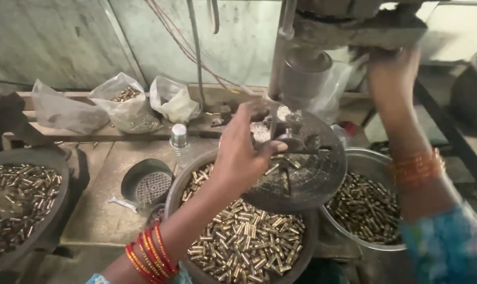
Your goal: Inserting metal components into a rotating machine die and operating a manual press to assemble parts.
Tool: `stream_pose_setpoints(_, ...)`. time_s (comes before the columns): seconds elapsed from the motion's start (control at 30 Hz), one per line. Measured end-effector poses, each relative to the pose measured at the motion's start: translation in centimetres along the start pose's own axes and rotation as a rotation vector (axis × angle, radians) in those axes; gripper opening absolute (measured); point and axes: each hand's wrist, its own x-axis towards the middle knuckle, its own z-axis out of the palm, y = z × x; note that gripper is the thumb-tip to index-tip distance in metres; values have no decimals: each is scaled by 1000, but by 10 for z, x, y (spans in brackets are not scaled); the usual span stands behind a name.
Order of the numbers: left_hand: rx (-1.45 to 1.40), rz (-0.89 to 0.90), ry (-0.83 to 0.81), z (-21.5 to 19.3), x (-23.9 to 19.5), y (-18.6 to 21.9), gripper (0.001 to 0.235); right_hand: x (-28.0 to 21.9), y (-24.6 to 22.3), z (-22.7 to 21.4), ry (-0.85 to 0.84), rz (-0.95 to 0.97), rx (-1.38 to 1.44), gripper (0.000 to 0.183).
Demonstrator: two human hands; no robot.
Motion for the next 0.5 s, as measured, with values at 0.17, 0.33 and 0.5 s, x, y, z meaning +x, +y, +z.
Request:
stream_pose_setpoints(0.17, 179, 342, 160, 18, -13, 9, 38, -71, -112, -71, -307, 541, 294, 15)
stream_pose_setpoints(0.33, 111, 269, 98, 25, -12, 17, 34, -219, -13, -20, -788, 556, 132, 28)
stream_pose_setpoints(0.5, 60, 242, 61, 29, -4, 14, 32, -299, 28, 1, -1161, 634, -257, 29)
